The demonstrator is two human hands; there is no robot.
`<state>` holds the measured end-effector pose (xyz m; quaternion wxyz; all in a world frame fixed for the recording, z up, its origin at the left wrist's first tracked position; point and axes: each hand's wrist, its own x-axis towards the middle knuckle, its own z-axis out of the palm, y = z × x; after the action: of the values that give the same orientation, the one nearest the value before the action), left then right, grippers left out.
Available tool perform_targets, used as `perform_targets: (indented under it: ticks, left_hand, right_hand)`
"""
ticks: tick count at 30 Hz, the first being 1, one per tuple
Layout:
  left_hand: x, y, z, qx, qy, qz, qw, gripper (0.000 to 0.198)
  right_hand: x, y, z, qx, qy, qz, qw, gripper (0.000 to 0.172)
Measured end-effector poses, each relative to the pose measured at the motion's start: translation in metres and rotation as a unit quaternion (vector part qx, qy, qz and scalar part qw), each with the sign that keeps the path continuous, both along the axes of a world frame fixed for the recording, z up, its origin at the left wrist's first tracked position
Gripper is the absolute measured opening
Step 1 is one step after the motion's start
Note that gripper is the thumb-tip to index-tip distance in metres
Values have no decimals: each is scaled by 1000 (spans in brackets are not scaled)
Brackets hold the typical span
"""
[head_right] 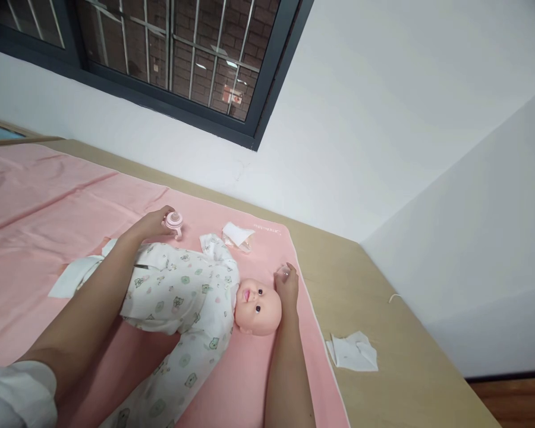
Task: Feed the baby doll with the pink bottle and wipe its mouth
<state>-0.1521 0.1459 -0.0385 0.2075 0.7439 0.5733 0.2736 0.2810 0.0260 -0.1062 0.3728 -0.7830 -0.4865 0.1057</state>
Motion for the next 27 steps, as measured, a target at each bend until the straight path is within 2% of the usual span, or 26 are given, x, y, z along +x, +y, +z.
perform_targets:
  ticks: [6, 10, 13, 16, 19, 22, 24, 27]
  left_hand:
    - [1, -4, 4, -5, 65, 45, 997, 59]
    - [3, -7, 7, -3, 76, 55, 996, 54]
    - [3, -8, 9, 34, 58, 56, 996, 48]
    - [5, -9, 13, 82, 7, 32, 996, 47]
    - [10, -17, 24, 119, -56, -23, 991, 50]
    - [20, -32, 43, 144, -103, -84, 981, 53]
    - [29, -45, 56, 135, -104, -127, 977, 60]
    - [44, -66, 74, 97, -49, -190, 976, 72]
  right_hand:
    - [-3, -2, 2, 4, -9, -2, 1000, 68]
    - [-6, -6, 5, 5, 12, -9, 1000, 66]
    - [-5, -6, 9, 6, 30, -26, 999, 66]
    - [-4, -3, 16, 59, 74, -36, 995, 66]
    - [-8, 1, 33, 139, 174, -11, 975, 67]
    - [-21, -1, 61, 179, 259, 53, 948, 67]
    - [-34, -6, 82, 187, 300, 122, 928, 62]
    - [-59, -17, 112, 200, 323, 192, 905, 58]
